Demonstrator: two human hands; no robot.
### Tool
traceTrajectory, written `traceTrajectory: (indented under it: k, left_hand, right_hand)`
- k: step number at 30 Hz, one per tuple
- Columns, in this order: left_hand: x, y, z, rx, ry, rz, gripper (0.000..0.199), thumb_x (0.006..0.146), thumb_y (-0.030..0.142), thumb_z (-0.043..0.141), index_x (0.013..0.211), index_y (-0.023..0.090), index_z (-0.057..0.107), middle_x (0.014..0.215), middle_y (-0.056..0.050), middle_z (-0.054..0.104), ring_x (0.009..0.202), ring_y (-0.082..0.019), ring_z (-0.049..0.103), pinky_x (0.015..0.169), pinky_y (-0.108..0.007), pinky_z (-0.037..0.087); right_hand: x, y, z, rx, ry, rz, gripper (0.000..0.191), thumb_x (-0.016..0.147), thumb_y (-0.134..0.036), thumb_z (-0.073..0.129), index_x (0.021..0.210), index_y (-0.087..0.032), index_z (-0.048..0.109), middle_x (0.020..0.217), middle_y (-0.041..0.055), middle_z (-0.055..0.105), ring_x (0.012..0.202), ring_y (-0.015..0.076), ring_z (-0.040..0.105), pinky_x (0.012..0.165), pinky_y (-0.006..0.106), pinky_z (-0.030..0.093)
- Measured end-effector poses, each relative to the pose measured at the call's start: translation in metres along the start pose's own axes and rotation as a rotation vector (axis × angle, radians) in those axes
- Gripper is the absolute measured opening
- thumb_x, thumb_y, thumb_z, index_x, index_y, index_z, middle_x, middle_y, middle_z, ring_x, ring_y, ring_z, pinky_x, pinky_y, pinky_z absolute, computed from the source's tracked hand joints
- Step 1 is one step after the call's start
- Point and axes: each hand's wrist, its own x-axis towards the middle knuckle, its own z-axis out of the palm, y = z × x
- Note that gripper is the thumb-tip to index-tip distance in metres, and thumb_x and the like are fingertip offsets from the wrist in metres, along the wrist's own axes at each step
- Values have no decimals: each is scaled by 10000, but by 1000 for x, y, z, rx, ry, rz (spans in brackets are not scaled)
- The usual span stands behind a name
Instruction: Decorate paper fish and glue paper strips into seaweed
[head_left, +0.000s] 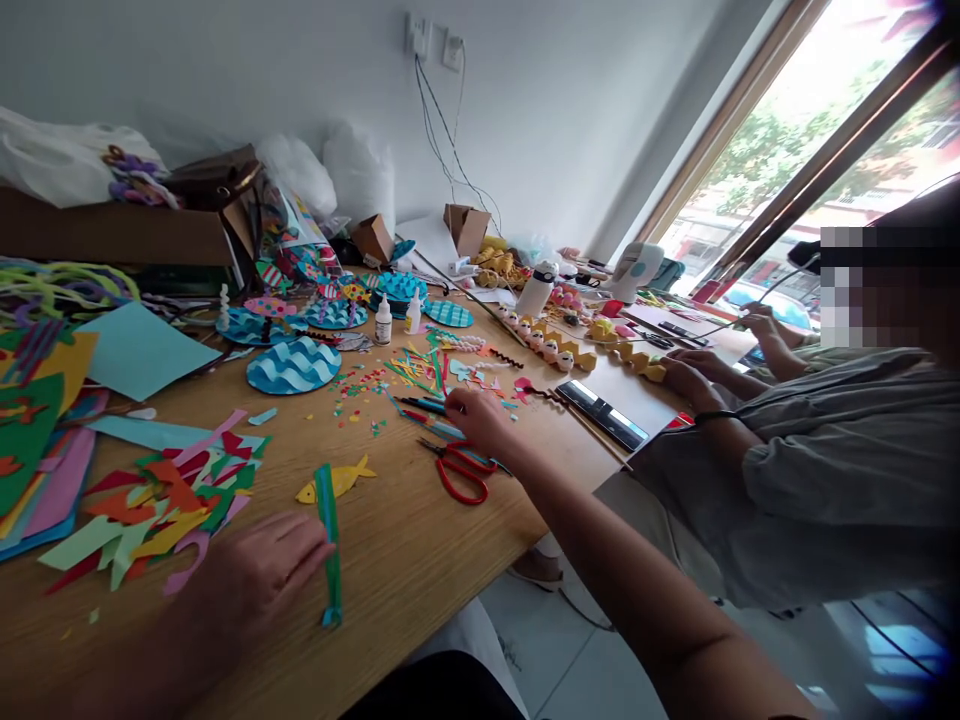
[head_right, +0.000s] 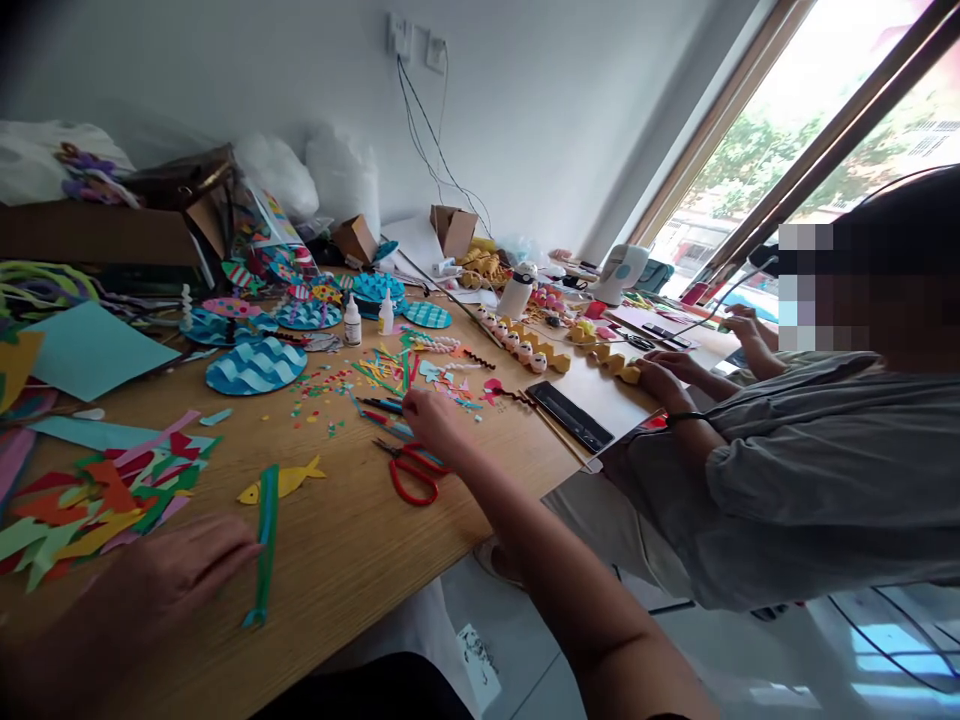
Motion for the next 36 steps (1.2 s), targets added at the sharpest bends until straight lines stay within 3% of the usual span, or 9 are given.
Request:
traceTrajectory:
  k: [5, 10, 15, 26, 36]
  left_hand:
    - [-3, -10, -6, -113, 177, -329, 241, 834, 392, 400, 829, 234, 582, 722, 16, 650, 627, -139, 605, 593, -211, 456]
    - [-2, -12, -16, -250, 226, -579, 282, 789, 406, 411, 929, 212, 560, 742, 3, 622, 635, -141, 592, 582, -207, 467]
    - [-2, -13, -13, -311, 217, -570, 276, 784, 403, 429, 919, 210, 573, 754, -2, 620, 647, -142, 593, 598, -209, 473]
    - [-3, -14, -7, -310, 190, -541, 270, 766, 424, 443, 855, 222, 598, 699, 1, 648, 602, -148, 603, 554, -204, 470]
    - [-5, -15, -4, -325, 175, -550, 268, 774, 421, 444, 862, 222, 599, 700, 2, 646, 616, -149, 603, 550, -202, 464]
  right_hand:
    - [31, 22, 6, 14, 63, 88, 184, 734, -192, 489, 822, -188, 650, 796, 28, 657, 753, 149, 554, 641, 232, 349]
    - [47, 25, 14, -42, 34, 156, 164, 728, -256, 491, 788, -184, 625, 800, 49, 640, 773, 175, 537, 617, 248, 339]
    - [54, 22, 19, -43, 19, 251, 177, 717, -271, 500, 836, -182, 595, 866, 67, 633, 816, 193, 534, 621, 255, 342]
    - [61, 25, 25, 87, 5, 282, 218, 687, -228, 540, 893, -180, 594, 878, 47, 645, 792, 157, 555, 638, 228, 377]
    - [54, 34, 17, 349, 85, 293, 254, 641, -179, 466, 835, -159, 629, 658, -3, 609, 570, 106, 519, 523, 206, 375]
